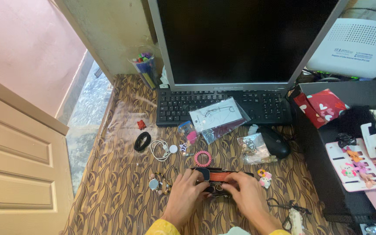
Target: The person gathers small accessories from a cluttered desk, including a smartwatch, hair ties, jewelry, and earphones, and places them into a small black pouch. The pouch is then placed into a drawer. The person also handles a small black bag and a packaged item before the clip ends.
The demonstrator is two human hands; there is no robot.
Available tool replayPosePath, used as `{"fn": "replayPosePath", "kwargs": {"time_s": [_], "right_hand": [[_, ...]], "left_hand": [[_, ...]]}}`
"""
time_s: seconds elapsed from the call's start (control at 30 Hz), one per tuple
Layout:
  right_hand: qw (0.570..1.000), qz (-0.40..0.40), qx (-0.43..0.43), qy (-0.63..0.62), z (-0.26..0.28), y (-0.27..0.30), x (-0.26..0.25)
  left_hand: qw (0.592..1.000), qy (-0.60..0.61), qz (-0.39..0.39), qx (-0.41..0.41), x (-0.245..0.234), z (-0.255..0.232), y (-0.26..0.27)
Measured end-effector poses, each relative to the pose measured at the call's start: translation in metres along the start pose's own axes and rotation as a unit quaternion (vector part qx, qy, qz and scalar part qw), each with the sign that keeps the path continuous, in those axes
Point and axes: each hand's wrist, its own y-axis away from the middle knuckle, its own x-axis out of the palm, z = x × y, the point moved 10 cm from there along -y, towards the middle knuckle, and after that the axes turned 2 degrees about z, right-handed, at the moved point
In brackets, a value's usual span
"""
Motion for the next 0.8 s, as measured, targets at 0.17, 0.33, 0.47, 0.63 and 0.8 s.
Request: {"fn": "replayPosePath", "kwargs": {"time_s": [0.17, 0.33, 0.47, 0.63, 0.8], "right_hand": [[0.996, -0.038, -0.040, -0.073, -0.021, -0.005, -0.001], [0.993, 0.016, -0.001, -0.115, -0.032, -0.005, 0.006], [0.996, 0.062, 0.048, -0.034, -0.026, 0.002, 0.005], [0.998, 0.054, -0.032, -0.011, -0.003, 0.001, 0.006], [0.990, 0.086, -0.068, -0.094, 0.003, -0.002, 0.015]], "left_hand": [[1.000, 0.010, 0.016, 0.015, 0.005, -0.004, -0.001], [0.999, 0.039, -0.007, -0.005, 0.007, 0.004, 0.000], [0.997, 0.058, 0.000, -0.044, 0.011, 0.013, 0.003], [0.998, 0.001, 0.007, -0.056, 0.021, 0.012, -0.004], [0.998, -0.003, 0.021, -0.055, 0.020, 0.012, -0.005]]}}
